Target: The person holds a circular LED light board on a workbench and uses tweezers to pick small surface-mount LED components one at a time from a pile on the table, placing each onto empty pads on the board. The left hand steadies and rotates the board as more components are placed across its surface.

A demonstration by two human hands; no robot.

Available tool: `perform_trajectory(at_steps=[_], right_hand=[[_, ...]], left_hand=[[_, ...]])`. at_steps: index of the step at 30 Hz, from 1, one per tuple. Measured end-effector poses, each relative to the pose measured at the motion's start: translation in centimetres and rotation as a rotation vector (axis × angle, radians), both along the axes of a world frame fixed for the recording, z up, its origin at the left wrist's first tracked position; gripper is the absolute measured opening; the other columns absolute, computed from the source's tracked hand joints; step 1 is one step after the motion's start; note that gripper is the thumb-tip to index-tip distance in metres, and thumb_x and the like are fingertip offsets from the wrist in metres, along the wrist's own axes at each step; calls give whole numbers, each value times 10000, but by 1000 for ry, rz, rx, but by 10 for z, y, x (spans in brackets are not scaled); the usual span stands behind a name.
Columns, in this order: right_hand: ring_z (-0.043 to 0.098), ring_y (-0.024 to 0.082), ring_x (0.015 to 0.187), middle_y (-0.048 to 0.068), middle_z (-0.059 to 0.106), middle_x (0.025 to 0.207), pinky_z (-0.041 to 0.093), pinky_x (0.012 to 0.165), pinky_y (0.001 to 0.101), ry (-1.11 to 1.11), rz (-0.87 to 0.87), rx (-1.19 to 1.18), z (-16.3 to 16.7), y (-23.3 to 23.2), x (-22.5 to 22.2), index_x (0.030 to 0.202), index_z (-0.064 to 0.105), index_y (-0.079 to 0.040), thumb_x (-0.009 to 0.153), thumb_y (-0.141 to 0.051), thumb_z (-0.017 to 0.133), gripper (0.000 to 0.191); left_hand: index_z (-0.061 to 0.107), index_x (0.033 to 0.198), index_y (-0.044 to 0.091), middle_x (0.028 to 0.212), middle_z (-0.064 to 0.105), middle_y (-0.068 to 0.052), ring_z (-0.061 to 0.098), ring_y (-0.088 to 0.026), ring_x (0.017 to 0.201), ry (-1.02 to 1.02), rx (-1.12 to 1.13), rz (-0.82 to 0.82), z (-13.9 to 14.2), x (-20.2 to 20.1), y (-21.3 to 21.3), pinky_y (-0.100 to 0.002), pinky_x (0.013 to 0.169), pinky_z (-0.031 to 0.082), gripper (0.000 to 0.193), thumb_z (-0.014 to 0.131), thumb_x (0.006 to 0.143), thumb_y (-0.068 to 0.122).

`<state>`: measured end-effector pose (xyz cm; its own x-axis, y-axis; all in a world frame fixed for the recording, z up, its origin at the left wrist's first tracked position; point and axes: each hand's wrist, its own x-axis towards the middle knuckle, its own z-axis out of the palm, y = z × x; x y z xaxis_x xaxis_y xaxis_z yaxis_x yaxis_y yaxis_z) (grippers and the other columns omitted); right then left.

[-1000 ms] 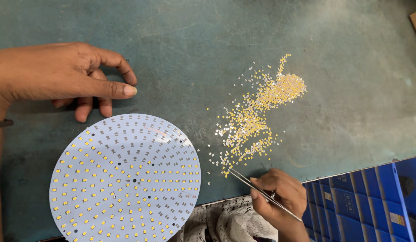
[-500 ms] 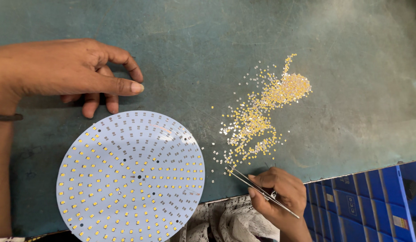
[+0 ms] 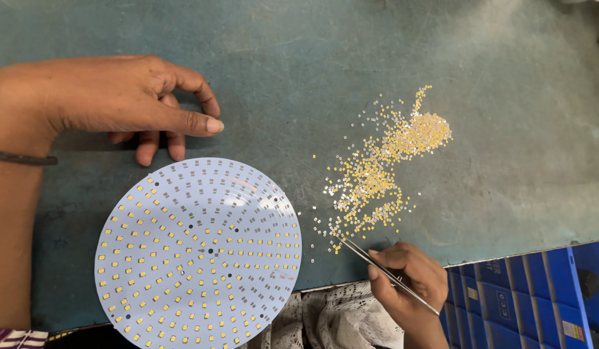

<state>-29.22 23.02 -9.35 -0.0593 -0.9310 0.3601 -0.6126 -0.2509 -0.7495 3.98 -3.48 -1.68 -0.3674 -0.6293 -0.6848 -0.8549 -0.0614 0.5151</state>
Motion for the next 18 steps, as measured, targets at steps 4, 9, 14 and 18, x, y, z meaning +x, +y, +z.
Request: perform_trajectory(at_steps=[4,9,14,18], right_hand=[[667,143,621,98,664,732,577,618,253,23,13,23,1,-1,3,784,608,28,777,-30,798,199],[681,134,624,90,672,732,544,576,235,56,20,8,4,-4,6,795,625,33,765,-37,806,196],[657,150,619,102,685,750,525,589,252,68,15,-6,5,-3,8,794,614,20,793,-21,788,178],[611,161,535,109,677,688,447,508,260,76,36,-37,5,-2,13,768,635,33,741,-11,777,151]], left_hand=[[693,1210,180,826,781,-139,642,-195,480,5,7,3,-1,0,0,-324,447,394,495,767,885,545],[689,1211,183,829,779,-126,655,-196,485,-2,-2,4,-1,0,0,-323,451,407,498,762,884,552],[711,1223,190,824,790,-117,692,-201,501,11,-50,-57,-2,2,-1,-334,455,427,515,753,882,574],[730,1230,181,828,801,-112,718,-198,512,107,-38,-96,-3,5,-5,-326,452,442,547,721,850,574]])
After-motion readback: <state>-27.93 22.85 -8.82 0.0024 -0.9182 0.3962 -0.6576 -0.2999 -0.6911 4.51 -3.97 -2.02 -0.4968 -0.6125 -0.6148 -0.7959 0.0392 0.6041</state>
